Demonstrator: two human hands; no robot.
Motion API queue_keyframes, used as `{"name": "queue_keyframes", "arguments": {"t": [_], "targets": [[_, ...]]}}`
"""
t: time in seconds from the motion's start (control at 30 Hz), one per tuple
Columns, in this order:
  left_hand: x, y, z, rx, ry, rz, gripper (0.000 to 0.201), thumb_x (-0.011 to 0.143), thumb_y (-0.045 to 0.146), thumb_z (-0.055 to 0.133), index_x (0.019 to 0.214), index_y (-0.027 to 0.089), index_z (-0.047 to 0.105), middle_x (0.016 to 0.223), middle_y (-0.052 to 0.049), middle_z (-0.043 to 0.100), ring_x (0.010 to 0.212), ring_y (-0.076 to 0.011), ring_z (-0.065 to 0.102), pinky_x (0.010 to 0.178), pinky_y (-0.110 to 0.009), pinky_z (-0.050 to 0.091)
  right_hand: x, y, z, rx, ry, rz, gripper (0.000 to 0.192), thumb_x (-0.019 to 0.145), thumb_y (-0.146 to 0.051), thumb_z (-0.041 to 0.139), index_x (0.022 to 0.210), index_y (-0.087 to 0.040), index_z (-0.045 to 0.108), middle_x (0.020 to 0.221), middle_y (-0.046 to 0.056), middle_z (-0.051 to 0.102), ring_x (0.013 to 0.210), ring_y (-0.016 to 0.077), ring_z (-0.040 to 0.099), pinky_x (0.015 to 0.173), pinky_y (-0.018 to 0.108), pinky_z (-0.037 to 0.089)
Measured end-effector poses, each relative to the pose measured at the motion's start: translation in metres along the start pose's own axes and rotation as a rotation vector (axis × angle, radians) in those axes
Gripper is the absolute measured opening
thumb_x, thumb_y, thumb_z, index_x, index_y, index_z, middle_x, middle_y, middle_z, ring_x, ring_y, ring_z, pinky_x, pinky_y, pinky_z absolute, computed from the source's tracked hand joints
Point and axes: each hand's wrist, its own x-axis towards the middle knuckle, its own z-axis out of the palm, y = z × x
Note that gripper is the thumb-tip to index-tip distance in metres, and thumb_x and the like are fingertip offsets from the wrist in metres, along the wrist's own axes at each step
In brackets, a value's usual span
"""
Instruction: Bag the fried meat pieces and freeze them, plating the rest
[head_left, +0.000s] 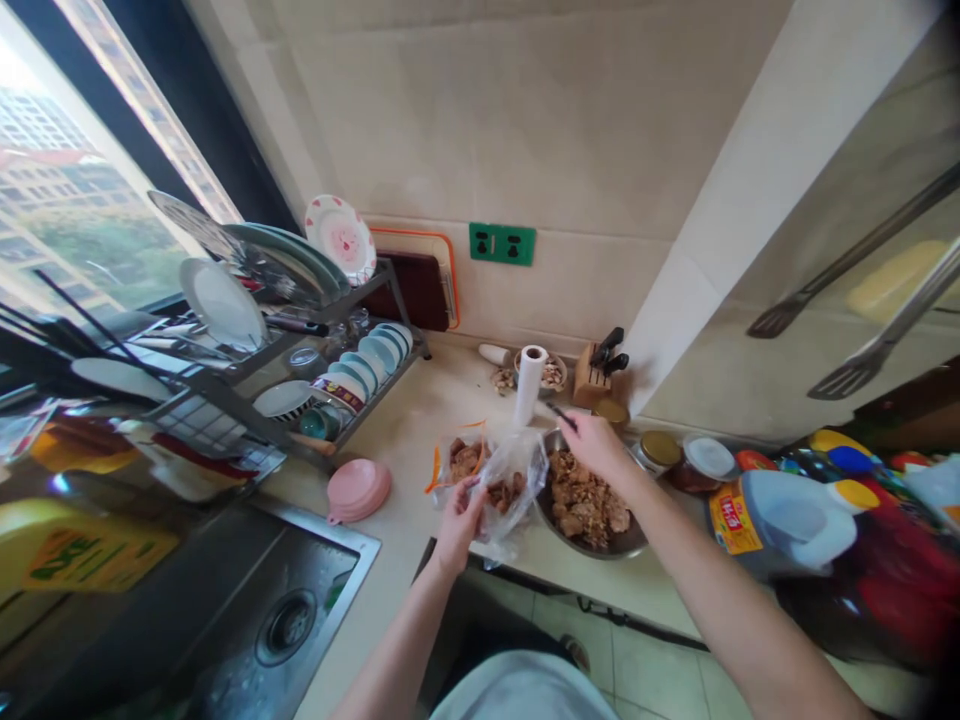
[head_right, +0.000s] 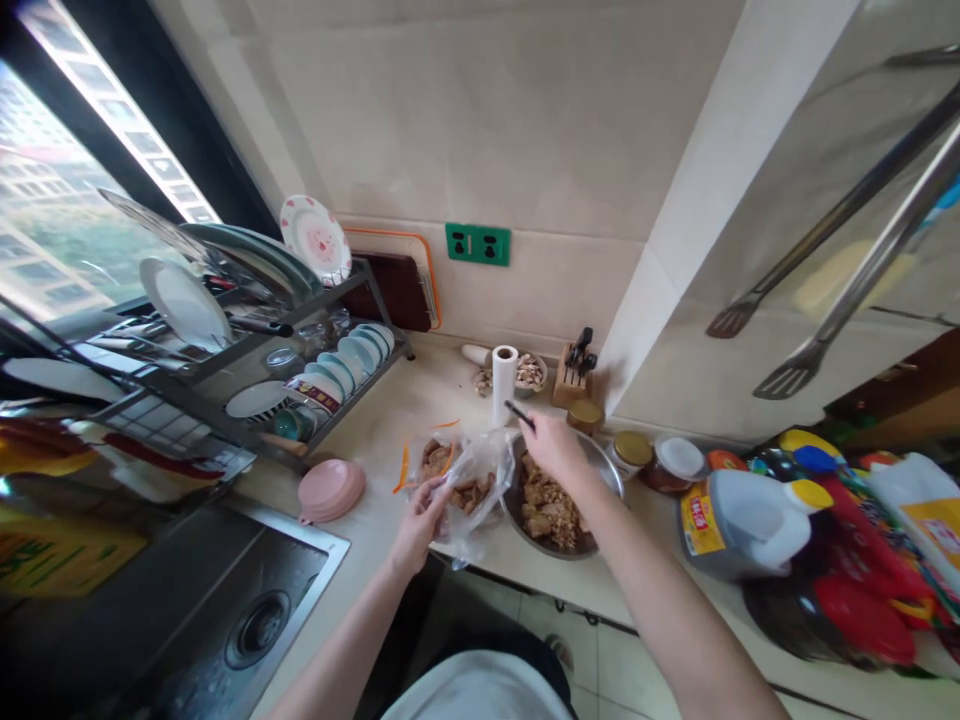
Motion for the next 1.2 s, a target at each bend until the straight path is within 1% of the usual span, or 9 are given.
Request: {"name": "queue_keyframes", "arguments": {"t": [0.13,0.23,0.33,0.47,0.57,0.67,0.87,1.0,1.2], "targets": [[-0.009,-0.006,-0.004,0.029,0.028,0.025,0.068,0.063,0.061,0.073,0.113,0.019,0.054,0.057,0.009,0.048,0.047,-0.0095,0.044,0.042,-0.020,0.037,-0.044,0.052,-0.049,0.268,0.439,-0.069,0.041,0.097,-0.046,0.035,0.083,-0.020,0.064,0.077,0.005,0.069,0.070,0.0177,0.065,0.068,0.028,0.049],[-0.014,-0.016,-0.005,0.007,0.021,0.125,0.066,0.068,0.056,0.072,0.119,0.021,0.051,0.071,0.003,0.059,0.062,-0.0143,0.056,0.053,-0.023,0.044,-0.080,0.091,-0.055,0.451,0.604,-0.001,0.042,0.095,-0.053,0.037,0.079,-0.022,0.059,0.066,0.001,0.063,0.056,0.0150,0.061,0.056,0.027,0.051],[-0.019,-0.029,-0.002,0.060,-0.002,0.247,0.064,0.075,0.047,0.069,0.128,0.023,0.041,0.084,0.000,0.062,0.071,-0.0163,0.059,0.063,-0.027,0.048,-0.107,0.123,-0.029,0.711,0.558,0.172,0.043,0.089,-0.063,0.045,0.080,-0.023,0.056,0.061,0.000,0.062,0.049,0.0161,0.061,0.050,0.030,0.055],[-0.027,-0.039,0.009,0.393,-0.032,0.421,0.025,0.081,0.031,0.057,0.104,0.022,0.062,0.095,-0.006,0.059,0.083,-0.0192,0.060,0.071,-0.031,0.050,-0.126,0.155,0.016,0.923,0.487,0.307,0.042,0.075,-0.063,0.065,0.080,-0.022,0.059,0.073,0.004,0.070,0.065,0.0219,0.070,0.064,0.036,0.062],[-0.026,-0.039,0.014,0.622,-0.012,0.440,0.022,0.077,0.026,0.055,0.095,0.020,0.067,0.099,-0.007,0.055,0.067,-0.0157,0.057,0.067,-0.033,0.051,-0.134,0.173,0.037,0.970,0.490,0.377,0.041,0.072,-0.060,0.070,0.080,-0.020,0.062,0.073,0.005,0.070,0.065,0.0217,0.071,0.066,0.035,0.063],[-0.021,-0.031,0.016,0.790,0.122,0.440,0.035,0.074,0.029,0.064,0.108,0.020,0.063,0.108,-0.009,0.054,0.062,-0.0146,0.057,0.068,-0.037,0.054,-0.136,0.183,0.049,1.001,0.523,0.408,0.044,0.070,-0.060,0.072,0.080,-0.018,0.063,0.071,0.005,0.070,0.063,0.0211,0.070,0.065,0.035,0.063],[-0.022,-0.016,0.038,1.044,0.159,0.510,0.078,0.064,0.033,0.080,0.132,0.023,0.044,0.134,-0.016,0.044,0.122,-0.0341,0.053,0.089,-0.045,0.052,-0.125,0.182,0.061,1.066,0.596,0.407,0.048,0.069,-0.063,0.071,0.080,-0.017,0.062,0.069,0.005,0.070,0.058,0.0211,0.069,0.059,0.035,0.062],[-0.034,-0.021,0.052,1.153,0.122,0.449,0.101,0.059,0.035,0.084,0.142,0.022,0.028,0.146,-0.022,0.034,0.127,-0.0385,0.049,0.087,-0.047,0.053,-0.115,0.175,0.063,1.107,0.535,0.380,0.046,0.070,-0.062,0.071,0.081,-0.018,0.062,0.070,0.006,0.070,0.059,0.0216,0.069,0.057,0.034,0.062],[-0.040,-0.030,0.048,1.148,0.192,0.449,0.113,0.059,0.039,0.084,0.147,0.021,0.017,0.149,-0.026,0.028,0.126,-0.0409,0.049,0.080,-0.047,0.056,-0.119,0.171,0.061,1.096,0.442,0.343,0.044,0.073,-0.062,0.068,0.078,-0.019,0.063,0.074,0.007,0.071,0.060,0.0221,0.069,0.063,0.038,0.062]]}}
